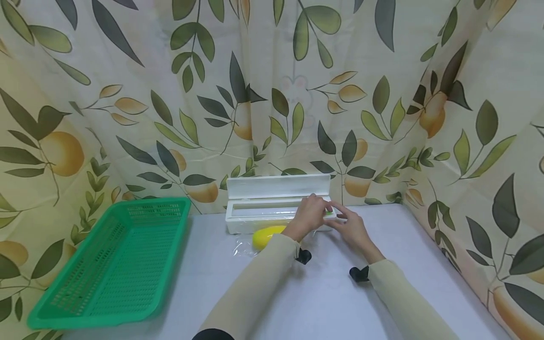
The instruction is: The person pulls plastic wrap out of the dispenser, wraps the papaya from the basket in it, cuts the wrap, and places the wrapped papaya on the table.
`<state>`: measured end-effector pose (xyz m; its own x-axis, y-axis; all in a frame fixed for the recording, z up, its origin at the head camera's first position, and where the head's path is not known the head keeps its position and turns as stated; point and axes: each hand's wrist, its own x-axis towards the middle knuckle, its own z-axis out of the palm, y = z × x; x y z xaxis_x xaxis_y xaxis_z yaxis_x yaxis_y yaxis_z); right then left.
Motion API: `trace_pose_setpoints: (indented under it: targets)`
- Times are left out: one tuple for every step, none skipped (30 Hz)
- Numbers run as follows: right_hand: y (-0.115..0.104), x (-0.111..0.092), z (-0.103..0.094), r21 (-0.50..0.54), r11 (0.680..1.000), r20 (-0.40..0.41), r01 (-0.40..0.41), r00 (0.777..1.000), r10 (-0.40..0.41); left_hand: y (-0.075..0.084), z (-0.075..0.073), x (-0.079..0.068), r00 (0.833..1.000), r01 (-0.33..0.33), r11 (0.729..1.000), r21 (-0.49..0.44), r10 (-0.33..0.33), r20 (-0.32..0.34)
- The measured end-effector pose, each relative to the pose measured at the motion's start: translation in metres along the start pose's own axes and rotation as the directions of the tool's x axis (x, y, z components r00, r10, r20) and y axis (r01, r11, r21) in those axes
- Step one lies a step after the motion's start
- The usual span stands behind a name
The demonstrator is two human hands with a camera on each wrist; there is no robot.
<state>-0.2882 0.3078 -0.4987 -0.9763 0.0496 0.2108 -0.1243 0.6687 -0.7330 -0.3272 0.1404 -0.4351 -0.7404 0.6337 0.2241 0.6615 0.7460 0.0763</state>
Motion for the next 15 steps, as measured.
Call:
trace_pose_setpoints:
  targets:
    - [0.0,0.0,0.001,0.0,1.0,0.003,-0.001,1.0,0.001,-0.001,0.0,-0.001,1.0,0.003,1.0,0.006,-0.003,0.0]
    - [-0.001,0.001,0.002,0.001,1.0,0.004,-0.004,1.0,0.004,-0.002,0.0,-0.002,1.0,0.005,1.0,0.014,-0.005,-0.001]
    - [-0.002,0.001,0.003,-0.003,1.0,0.005,-0.006,1.0,0.006,-0.004,0.0,-0.003,1.0,0.004,1.0,0.019,-0.004,-0.003]
    - [-0.002,0.002,0.004,-0.007,1.0,0.007,-0.009,1.0,0.009,-0.006,0.0,-0.004,1.0,0.003,1.0,0.025,-0.002,-0.006]
    - [-0.003,0.002,0.005,-0.011,1.0,0.009,-0.011,1.0,0.011,-0.008,-0.001,-0.005,1.0,0.003,1.0,0.029,-0.003,-0.008]
    - [-0.004,0.002,0.006,-0.015,1.0,0.014,-0.015,1.0,0.015,-0.01,0.0,-0.006,1.0,0.002,0.999,0.04,-0.002,-0.009]
    - [-0.005,0.003,0.006,-0.017,1.0,0.018,-0.019,1.0,0.019,-0.013,0.0,-0.008,1.0,0.005,0.999,0.048,-0.004,-0.01]
    - [-0.005,0.003,0.007,-0.021,1.0,0.023,-0.02,1.0,0.021,-0.017,0.0,-0.01,1.0,0.01,0.998,0.054,-0.01,-0.011]
    - [-0.006,0.003,0.008,-0.021,0.999,0.027,-0.029,0.999,0.03,-0.02,0.0,-0.012,1.0,0.017,0.998,0.059,-0.016,-0.01]
    - [-0.007,0.003,0.008,-0.018,0.999,0.032,-0.041,0.999,0.041,-0.024,-0.001,-0.015,1.0,0.025,0.998,0.061,-0.024,-0.009]
    - [-0.007,0.002,0.007,-0.013,0.999,0.035,-0.052,0.998,0.053,-0.027,-0.002,-0.018,0.999,0.032,0.998,0.063,-0.031,-0.004]
    - [-0.007,0.002,0.006,-0.01,0.998,0.039,-0.064,0.997,0.065,-0.032,-0.004,-0.021,0.999,0.039,0.997,0.06,-0.039,0.0]
    - [-0.006,0.001,0.005,-0.004,0.997,0.039,-0.076,0.996,0.076,-0.036,-0.005,-0.025,0.999,0.047,0.998,0.048,-0.048,0.003]
    - [-0.006,0.0,0.004,0.001,0.996,0.042,-0.088,0.995,0.088,-0.04,-0.007,-0.029,0.998,0.054,0.998,0.04,-0.055,0.008]
    - [-0.005,0.0,0.002,0.005,0.995,0.044,-0.102,0.994,0.102,-0.044,-0.009,-0.033,0.998,0.059,0.998,0.032,-0.059,0.012]
